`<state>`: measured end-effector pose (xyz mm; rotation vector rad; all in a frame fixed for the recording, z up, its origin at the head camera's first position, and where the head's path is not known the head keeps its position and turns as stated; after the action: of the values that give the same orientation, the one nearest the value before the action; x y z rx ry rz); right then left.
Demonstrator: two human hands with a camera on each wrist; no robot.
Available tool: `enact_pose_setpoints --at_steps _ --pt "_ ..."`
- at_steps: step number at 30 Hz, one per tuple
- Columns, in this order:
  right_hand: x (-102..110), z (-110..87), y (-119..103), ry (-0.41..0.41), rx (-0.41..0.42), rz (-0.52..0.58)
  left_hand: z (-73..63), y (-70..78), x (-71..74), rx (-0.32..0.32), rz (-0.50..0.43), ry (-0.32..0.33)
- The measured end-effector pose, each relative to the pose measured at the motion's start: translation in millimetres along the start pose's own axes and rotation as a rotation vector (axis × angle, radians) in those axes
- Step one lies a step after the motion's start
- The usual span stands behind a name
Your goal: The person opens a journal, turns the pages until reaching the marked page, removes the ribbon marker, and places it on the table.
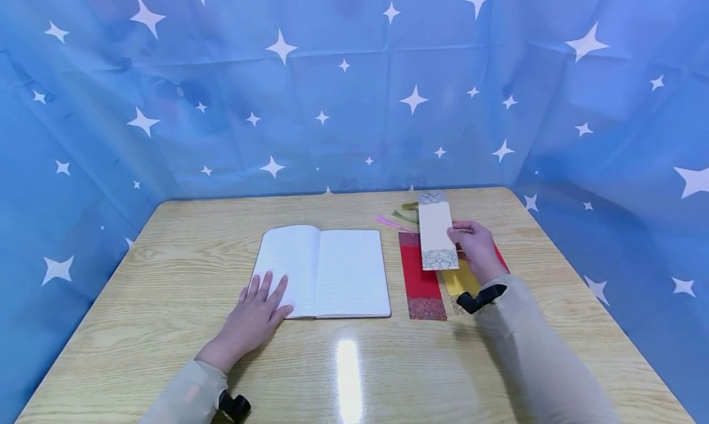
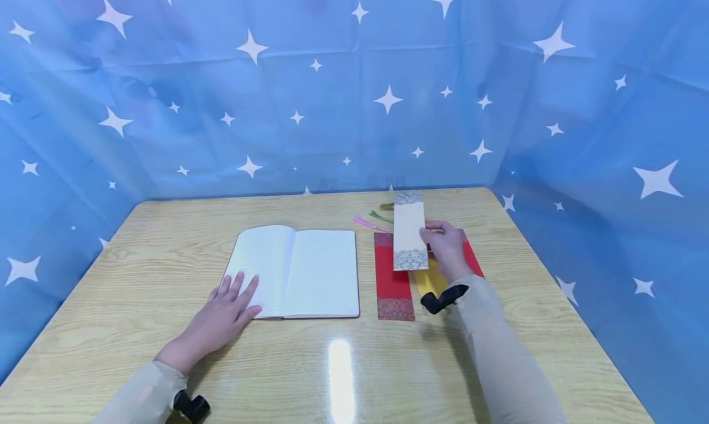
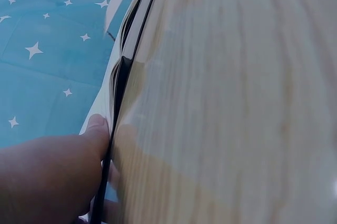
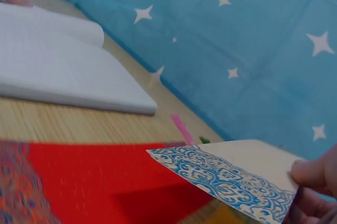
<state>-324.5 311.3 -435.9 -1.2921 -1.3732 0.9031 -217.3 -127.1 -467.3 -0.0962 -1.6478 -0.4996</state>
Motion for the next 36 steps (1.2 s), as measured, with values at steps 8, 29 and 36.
enact_pose_setpoints --at_steps 8,29,36 --pt "35.1 -5.8 7.3 0.004 -0.013 -0.12 0.0 -1.3 1.6 0.006 0.007 0.004" --pt "111.4 -22.2 22.2 -0.005 -0.073 -0.254 1.0 -0.1 -2.1 0.003 0.008 0.009" --pt "127.9 -24.7 25.7 0.028 -0.091 -0.264 1.2 -0.3 -1.6 0.001 0.006 0.008"
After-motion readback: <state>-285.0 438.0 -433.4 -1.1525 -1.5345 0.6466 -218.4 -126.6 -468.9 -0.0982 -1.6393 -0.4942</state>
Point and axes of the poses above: each hand's wrist, its own z-axis towards the middle knuckle, its own x-axis out of the back of the hand, y = z × x, the point moved 8 cm from there along z, towards the middle knuckle, and after that the axes turned 7 degrees about -y, right-handed, at the moved point
